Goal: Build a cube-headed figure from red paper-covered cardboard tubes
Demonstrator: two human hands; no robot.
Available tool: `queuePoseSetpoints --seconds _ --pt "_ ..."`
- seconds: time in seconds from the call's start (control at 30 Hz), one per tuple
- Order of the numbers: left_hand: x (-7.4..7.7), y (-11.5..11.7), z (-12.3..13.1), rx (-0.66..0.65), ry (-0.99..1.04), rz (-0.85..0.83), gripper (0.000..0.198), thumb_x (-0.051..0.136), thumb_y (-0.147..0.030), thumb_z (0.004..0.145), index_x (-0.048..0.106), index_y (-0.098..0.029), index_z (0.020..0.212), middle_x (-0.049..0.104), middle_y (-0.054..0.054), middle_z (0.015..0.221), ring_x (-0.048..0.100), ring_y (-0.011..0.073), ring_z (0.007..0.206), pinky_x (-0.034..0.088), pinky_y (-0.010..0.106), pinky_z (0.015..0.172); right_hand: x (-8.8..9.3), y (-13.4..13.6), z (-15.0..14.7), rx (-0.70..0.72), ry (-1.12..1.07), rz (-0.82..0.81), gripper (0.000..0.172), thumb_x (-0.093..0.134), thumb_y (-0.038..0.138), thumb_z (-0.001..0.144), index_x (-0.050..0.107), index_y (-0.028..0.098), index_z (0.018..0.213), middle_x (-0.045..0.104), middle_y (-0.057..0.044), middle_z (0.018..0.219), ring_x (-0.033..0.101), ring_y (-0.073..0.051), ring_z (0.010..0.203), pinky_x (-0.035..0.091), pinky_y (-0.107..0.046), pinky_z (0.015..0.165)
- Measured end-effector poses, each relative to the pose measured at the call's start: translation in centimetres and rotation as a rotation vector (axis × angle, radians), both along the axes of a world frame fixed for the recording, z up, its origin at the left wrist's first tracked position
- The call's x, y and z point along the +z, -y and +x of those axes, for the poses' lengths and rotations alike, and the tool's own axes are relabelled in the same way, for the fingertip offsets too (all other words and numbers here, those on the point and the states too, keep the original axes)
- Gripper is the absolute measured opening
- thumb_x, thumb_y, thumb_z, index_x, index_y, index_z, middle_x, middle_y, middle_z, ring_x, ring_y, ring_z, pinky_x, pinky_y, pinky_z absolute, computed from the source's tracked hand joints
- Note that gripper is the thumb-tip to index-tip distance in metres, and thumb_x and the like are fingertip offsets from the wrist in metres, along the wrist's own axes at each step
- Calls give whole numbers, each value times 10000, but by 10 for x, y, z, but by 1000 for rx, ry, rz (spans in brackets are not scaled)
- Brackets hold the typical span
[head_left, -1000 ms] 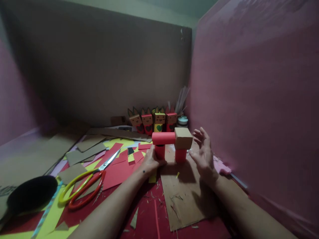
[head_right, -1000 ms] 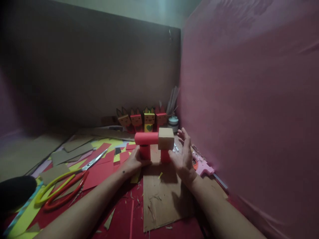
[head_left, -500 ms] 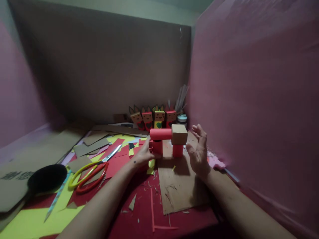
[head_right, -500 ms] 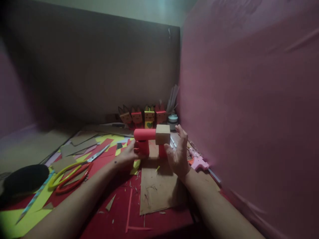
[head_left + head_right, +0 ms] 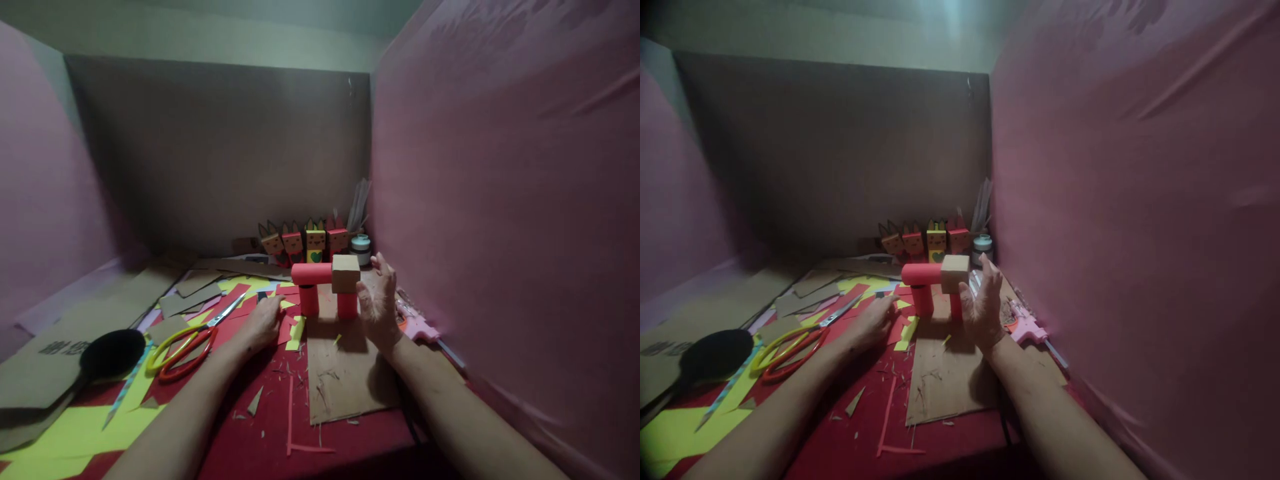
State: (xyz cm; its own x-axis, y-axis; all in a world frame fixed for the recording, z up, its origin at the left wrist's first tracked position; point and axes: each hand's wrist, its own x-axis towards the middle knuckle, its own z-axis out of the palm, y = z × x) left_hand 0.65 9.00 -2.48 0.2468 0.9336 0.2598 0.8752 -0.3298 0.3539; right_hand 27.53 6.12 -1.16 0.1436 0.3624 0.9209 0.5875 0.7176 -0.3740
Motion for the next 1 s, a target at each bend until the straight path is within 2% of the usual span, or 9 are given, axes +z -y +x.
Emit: queuePoseSetpoints --seconds 0.13,0.3,0.47,0.63,0.7,0.77,0.87,0.93,1.0 --pt "6 6 -2 14 -164 15 327 389 -274 950 591 -149 1175 671 174 1163 605 289 1084 435 378 920 0 3 -4 4 -13 -7 621 471 281 970 224 272 1540 429 -157 1398 439 -332 1305 392 -612 1071" --pt "10 11 -2 101 -290 -9 343 387 -349 970 594 -146 1154 692 189 1178 669 316 1048 467 368 802 -1 4 -10 -4 -84 -52 608 455 292 976 219 292 1536 436 -145 1405 433 -336 1323 366 -651 1068" --pt "17 13 -3 179 -358 -26 319 334 -290 982 604 -174 1107 742 159 1052 707 312 956 445 353 737 0 3 -9 1 -139 -54 577 445 304 981 253 280 1524 463 -142 1375 474 -315 1272 404 -619 1045" --pt "20 11 -6 229 -389 -21 270 382 -296 966 623 -201 1041 744 135 1001 696 301 930 419 338 721 1 3 -11 52 -160 -40 532 456 313 987 316 250 1496 498 -151 1347 515 -294 1240 453 -551 1025" --pt "19 9 -8 239 -373 -8 269 386 -305 962 634 -210 1008 740 125 970 691 292 916 418 332 723 3 6 -13 90 -172 -33 510 455 307 993 339 258 1487 546 -135 1279 565 -274 1162 490 -508 983" --pt "17 7 -11 240 -331 7 281 382 -307 954 644 -211 973 734 124 943 685 294 901 423 338 728 7 10 -13 117 -157 -25 464 441 273 1004 383 280 1464 610 -90 1124 619 -237 1011 532 -443 898" --pt "16 5 -14 237 -223 31 264 407 -305 924 649 -206 959 726 124 915 676 306 889 439 362 752 16 15 -7 55 -44 69 410 454 214 998 463 299 1399 618 -51 959 617 -221 875 537 -411 819" --pt "16 4 -11 236 -118 54 290 405 -284 911 619 -192 1084 718 115 935 672 290 903 457 363 780 21 16 -1 -33 -5 157 424 489 217 976 462 285 1393 601 -76 1010 596 -249 923 522 -449 848" --pt "15 4 -4 220 -4 73 394 402 -219 883 524 -164 1254 707 107 1011 670 252 922 480 342 796 23 15 2 -40 6 164 493 523 276 957 408 263 1436 574 -117 1138 574 -284 1026 505 -492 904"
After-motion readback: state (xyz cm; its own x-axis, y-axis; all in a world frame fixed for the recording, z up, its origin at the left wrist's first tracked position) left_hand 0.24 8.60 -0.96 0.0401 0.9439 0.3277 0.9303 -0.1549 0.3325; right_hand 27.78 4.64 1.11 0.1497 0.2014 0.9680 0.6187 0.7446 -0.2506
